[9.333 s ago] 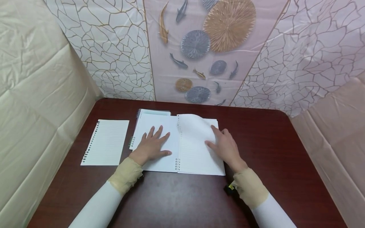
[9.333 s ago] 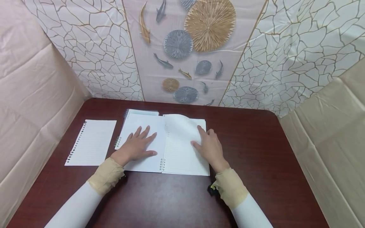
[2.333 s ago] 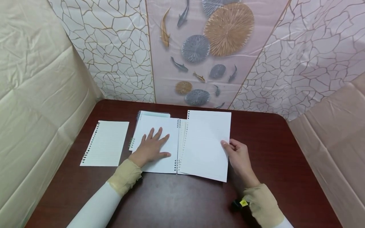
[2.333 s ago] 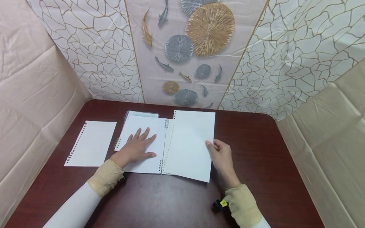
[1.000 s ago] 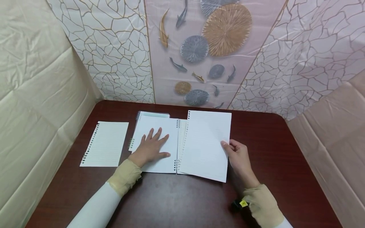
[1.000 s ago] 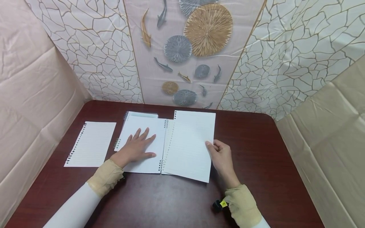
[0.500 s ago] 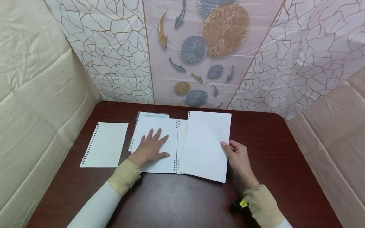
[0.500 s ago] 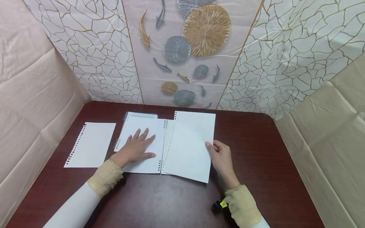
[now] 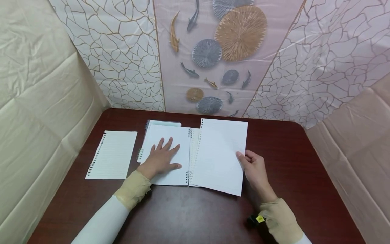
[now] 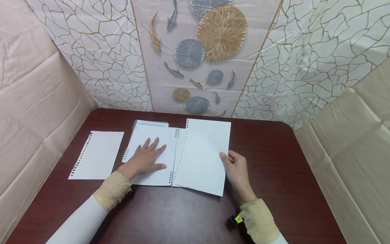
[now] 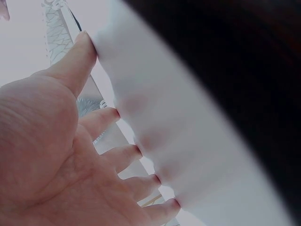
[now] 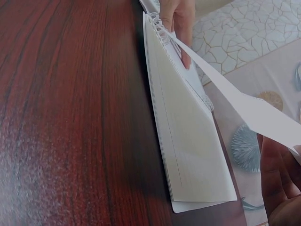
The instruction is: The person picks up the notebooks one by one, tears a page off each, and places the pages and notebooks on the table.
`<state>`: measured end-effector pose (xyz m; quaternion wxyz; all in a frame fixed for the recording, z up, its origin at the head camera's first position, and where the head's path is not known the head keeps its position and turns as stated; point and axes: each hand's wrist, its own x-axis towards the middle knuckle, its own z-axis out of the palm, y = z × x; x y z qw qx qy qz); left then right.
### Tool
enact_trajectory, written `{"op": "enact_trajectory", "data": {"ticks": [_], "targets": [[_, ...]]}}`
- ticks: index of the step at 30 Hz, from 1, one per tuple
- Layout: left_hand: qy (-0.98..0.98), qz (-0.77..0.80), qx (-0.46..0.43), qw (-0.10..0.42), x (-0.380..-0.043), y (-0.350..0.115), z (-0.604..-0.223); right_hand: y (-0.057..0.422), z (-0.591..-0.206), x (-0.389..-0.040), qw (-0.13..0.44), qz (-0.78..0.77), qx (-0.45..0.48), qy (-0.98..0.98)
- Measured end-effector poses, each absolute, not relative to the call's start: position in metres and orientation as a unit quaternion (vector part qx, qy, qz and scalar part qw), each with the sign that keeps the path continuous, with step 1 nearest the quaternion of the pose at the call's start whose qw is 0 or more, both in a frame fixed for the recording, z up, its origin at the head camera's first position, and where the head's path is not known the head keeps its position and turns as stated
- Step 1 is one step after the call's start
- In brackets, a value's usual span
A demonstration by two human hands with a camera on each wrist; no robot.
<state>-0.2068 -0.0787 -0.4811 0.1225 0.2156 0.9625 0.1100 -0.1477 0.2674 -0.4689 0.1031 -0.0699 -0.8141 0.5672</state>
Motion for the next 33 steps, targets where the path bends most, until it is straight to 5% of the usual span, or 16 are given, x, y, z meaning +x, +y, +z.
{"op": "enact_trajectory", "data": {"ticks": [33], "targets": [[0.962,0.117,0.217,0.120,-0.207,-0.079,-0.481,0.268,-0.474,-0.146,0.115,0.573,-0.082,-0.807]]}}
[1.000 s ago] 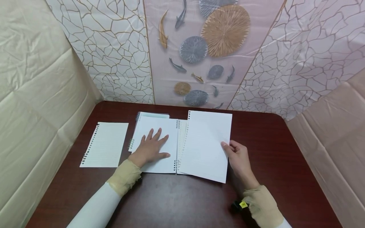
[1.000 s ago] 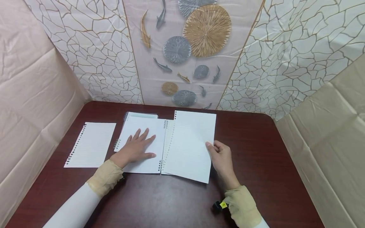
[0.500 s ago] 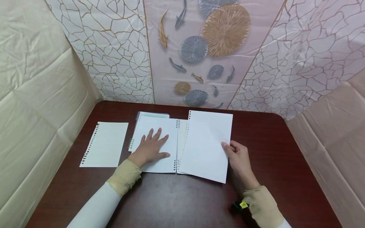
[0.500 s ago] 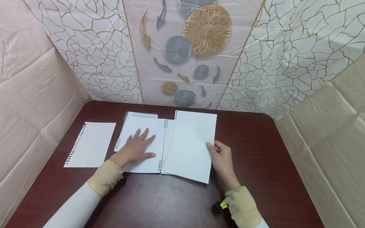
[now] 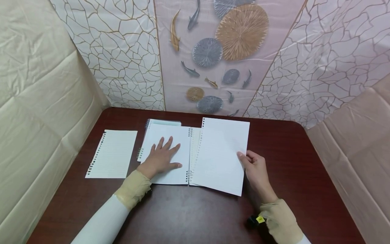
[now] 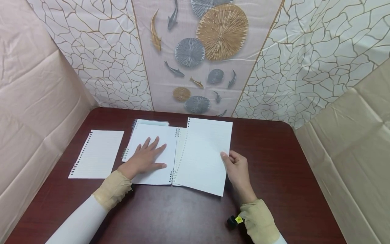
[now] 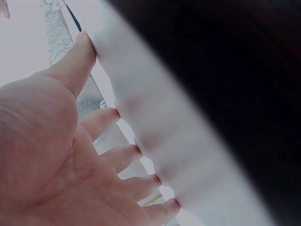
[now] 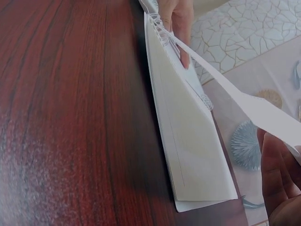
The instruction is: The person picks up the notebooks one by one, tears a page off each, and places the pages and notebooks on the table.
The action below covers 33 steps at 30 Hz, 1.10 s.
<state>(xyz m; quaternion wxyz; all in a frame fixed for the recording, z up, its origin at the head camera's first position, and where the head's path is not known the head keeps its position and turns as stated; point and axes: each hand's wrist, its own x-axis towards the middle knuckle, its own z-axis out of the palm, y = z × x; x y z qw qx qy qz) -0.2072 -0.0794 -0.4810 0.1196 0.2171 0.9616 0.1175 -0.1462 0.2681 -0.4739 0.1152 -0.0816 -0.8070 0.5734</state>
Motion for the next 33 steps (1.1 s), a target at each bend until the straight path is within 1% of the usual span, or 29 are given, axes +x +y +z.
{"op": "enact_trajectory", "data": {"ticks": [18,33], "targets": [[0.964,0.113,0.209,0.122,-0.2082,-0.0806,-0.4821,0.2673,-0.4767,-0.1470,0.104,0.579,-0.096,-0.803],[0.962,0.115,0.217,0.120,-0.2107,-0.0813,-0.4871,0.2730,-0.4755,-0.1496,0.089,0.608,-0.072,-0.786]]}}
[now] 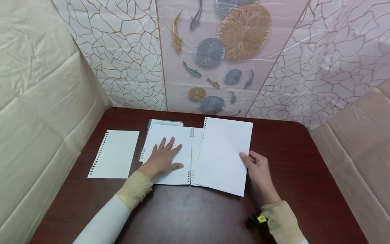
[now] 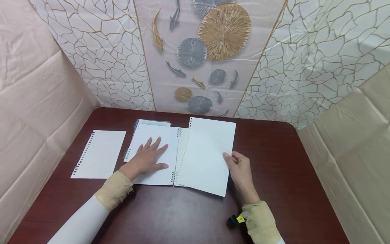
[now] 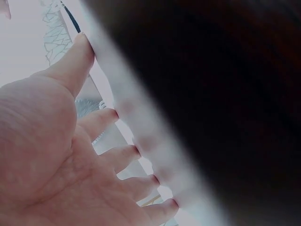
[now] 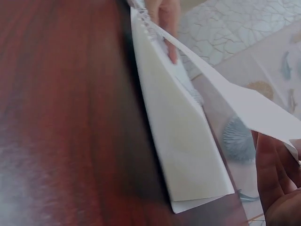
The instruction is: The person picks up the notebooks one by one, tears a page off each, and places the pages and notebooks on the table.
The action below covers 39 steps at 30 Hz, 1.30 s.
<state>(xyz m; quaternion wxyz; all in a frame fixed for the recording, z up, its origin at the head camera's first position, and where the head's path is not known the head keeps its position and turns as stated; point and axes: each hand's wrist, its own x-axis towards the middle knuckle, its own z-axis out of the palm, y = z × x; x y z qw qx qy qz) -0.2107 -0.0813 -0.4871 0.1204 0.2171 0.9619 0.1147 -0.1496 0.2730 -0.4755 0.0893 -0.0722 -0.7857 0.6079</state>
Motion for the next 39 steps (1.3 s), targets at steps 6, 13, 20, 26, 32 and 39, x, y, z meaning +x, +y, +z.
{"op": "enact_trajectory", "data": {"ticks": [6,13,20,26,32,39], "targets": [[0.962,0.113,0.217,0.123,-0.211,-0.080,-0.487,0.272,-0.470,-0.152,0.091,0.612,-0.065,-0.783],[0.961,0.106,0.220,0.127,-0.211,-0.076,-0.489,0.277,-0.481,-0.151,0.098,0.621,-0.085,-0.773],[0.963,0.102,0.217,0.126,-0.212,-0.073,-0.490,0.281,-0.487,-0.149,0.100,0.622,-0.093,-0.771],[0.962,0.103,0.218,0.126,-0.211,-0.075,-0.489,0.283,-0.488,-0.147,0.093,0.638,-0.108,-0.757],[0.963,0.104,0.220,0.118,-0.212,-0.079,-0.490,0.291,-0.487,-0.145,0.126,0.676,-0.146,-0.712],[0.964,0.105,0.219,0.112,-0.213,-0.082,-0.493,0.286,-0.490,-0.147,0.115,0.678,-0.136,-0.713]]}}
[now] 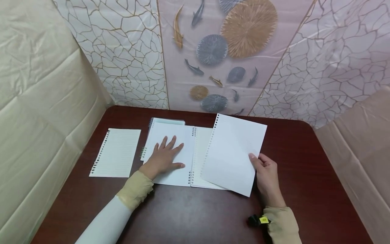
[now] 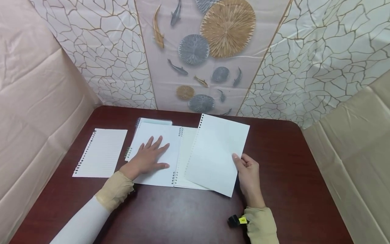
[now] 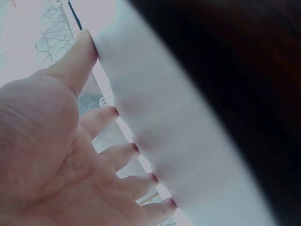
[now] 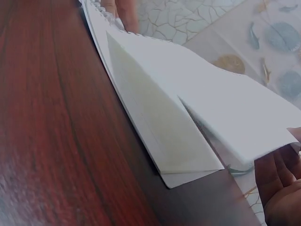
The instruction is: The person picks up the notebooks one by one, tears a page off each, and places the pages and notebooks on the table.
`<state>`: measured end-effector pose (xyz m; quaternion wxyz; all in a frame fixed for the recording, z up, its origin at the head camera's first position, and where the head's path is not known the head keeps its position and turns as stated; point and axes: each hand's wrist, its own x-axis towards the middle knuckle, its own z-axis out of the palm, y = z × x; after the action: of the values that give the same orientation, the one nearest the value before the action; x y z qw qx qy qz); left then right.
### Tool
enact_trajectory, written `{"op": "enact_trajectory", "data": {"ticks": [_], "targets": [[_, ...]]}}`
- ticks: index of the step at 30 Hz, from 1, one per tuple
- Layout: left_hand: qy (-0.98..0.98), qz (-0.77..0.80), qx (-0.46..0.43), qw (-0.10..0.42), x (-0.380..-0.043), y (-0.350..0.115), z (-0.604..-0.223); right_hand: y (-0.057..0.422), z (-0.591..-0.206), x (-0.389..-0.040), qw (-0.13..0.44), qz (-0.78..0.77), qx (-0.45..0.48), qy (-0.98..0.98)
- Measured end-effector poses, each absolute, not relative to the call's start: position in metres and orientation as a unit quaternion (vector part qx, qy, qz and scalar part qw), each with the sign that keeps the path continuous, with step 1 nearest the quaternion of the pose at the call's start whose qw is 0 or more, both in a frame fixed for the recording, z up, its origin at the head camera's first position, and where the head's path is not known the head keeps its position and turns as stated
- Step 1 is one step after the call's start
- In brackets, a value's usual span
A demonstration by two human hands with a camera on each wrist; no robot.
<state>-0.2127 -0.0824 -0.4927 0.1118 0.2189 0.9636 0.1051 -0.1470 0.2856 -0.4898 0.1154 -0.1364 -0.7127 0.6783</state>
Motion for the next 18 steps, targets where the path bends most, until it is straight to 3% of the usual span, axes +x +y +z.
{"op": "enact_trajectory", "data": {"ticks": [18], "targets": [[0.963,0.097,0.221,0.116,-0.2125,-0.0827,-0.4908,0.2847,-0.4953,-0.1482,0.137,0.661,-0.128,-0.727]]}}
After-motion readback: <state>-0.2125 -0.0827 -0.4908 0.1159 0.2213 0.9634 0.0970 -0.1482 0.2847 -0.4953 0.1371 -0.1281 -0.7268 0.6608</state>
